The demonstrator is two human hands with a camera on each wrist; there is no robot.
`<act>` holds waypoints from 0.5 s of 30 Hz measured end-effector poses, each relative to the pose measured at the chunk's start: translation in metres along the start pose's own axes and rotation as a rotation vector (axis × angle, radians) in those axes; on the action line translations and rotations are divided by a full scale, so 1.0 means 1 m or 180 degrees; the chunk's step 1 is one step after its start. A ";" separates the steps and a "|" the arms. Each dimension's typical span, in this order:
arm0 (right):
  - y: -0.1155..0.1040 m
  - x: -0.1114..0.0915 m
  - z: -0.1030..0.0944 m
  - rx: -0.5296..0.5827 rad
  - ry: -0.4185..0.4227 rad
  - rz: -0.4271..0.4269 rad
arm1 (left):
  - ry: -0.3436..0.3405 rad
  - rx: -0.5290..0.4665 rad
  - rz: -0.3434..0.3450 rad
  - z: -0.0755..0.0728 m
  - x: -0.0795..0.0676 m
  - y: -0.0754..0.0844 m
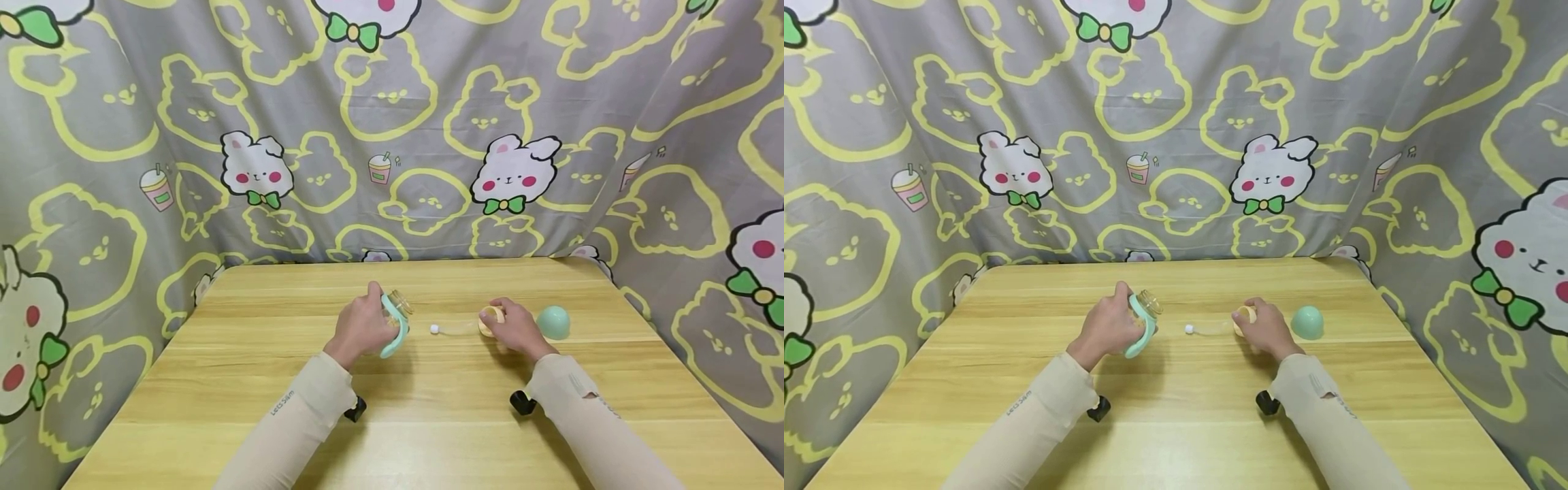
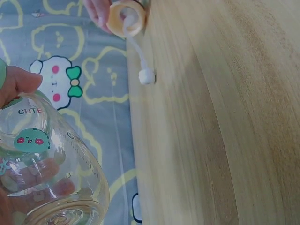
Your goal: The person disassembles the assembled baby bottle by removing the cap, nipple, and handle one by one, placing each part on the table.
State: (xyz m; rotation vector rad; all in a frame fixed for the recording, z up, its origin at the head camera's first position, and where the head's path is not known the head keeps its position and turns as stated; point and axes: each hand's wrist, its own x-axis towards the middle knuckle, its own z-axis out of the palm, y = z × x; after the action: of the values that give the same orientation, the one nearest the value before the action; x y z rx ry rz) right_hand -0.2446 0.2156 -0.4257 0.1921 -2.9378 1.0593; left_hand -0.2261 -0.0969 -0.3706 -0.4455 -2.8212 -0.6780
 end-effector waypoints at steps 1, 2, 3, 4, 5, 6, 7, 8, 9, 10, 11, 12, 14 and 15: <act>0.000 0.000 0.000 -0.0003 0.0008 -0.0001 | 0.0010 0.0003 0.0009 0.000 0.000 0.000; 0.001 0.000 0.000 -0.0002 0.0017 -0.0002 | 0.0015 0.0003 0.0011 0.000 0.000 0.000; 0.001 0.000 0.000 -0.0011 0.0021 -0.0015 | 0.0020 0.0007 0.0013 0.000 0.001 0.000; 0.001 0.000 0.000 -0.0012 0.0029 -0.0021 | 0.0020 0.0009 0.0013 0.000 0.001 -0.001; 0.001 0.000 -0.001 -0.0019 0.0030 -0.0030 | 0.0019 0.0008 0.0012 0.000 0.001 -0.001; 0.001 0.000 -0.001 -0.0012 0.0033 -0.0023 | 0.0018 0.0010 0.0013 0.000 0.001 -0.001; 0.000 0.000 -0.001 -0.0006 0.0031 -0.0022 | 0.0018 0.0010 0.0011 0.000 0.001 -0.001; 0.000 0.000 -0.001 -0.0017 0.0029 -0.0025 | 0.0016 0.0010 0.0010 0.000 0.000 -0.001; 0.000 -0.001 -0.002 -0.0029 0.0028 -0.0030 | 0.0013 0.0010 0.0011 0.000 0.000 -0.001; -0.001 -0.001 -0.002 -0.0032 0.0030 -0.0023 | 0.0013 0.0004 0.0011 0.000 0.000 -0.001; -0.001 -0.001 -0.002 -0.0033 0.0028 -0.0018 | 0.0014 0.0001 0.0012 0.000 0.000 -0.001; -0.001 -0.001 -0.003 -0.0027 0.0025 -0.0012 | 0.0019 -0.0001 0.0013 0.000 0.000 -0.001; -0.001 -0.002 -0.003 -0.0030 0.0022 -0.0019 | 0.0027 -0.0011 0.0013 -0.001 0.000 -0.001; -0.001 -0.001 -0.003 -0.0025 0.0019 -0.0016 | 0.0029 -0.0017 0.0010 -0.001 -0.001 -0.001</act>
State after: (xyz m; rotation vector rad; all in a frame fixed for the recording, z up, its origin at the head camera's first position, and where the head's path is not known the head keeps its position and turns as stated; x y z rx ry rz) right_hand -0.2432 0.2172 -0.4228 0.1956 -2.9342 1.0455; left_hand -0.2257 -0.0978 -0.3704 -0.4468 -2.8102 -0.6855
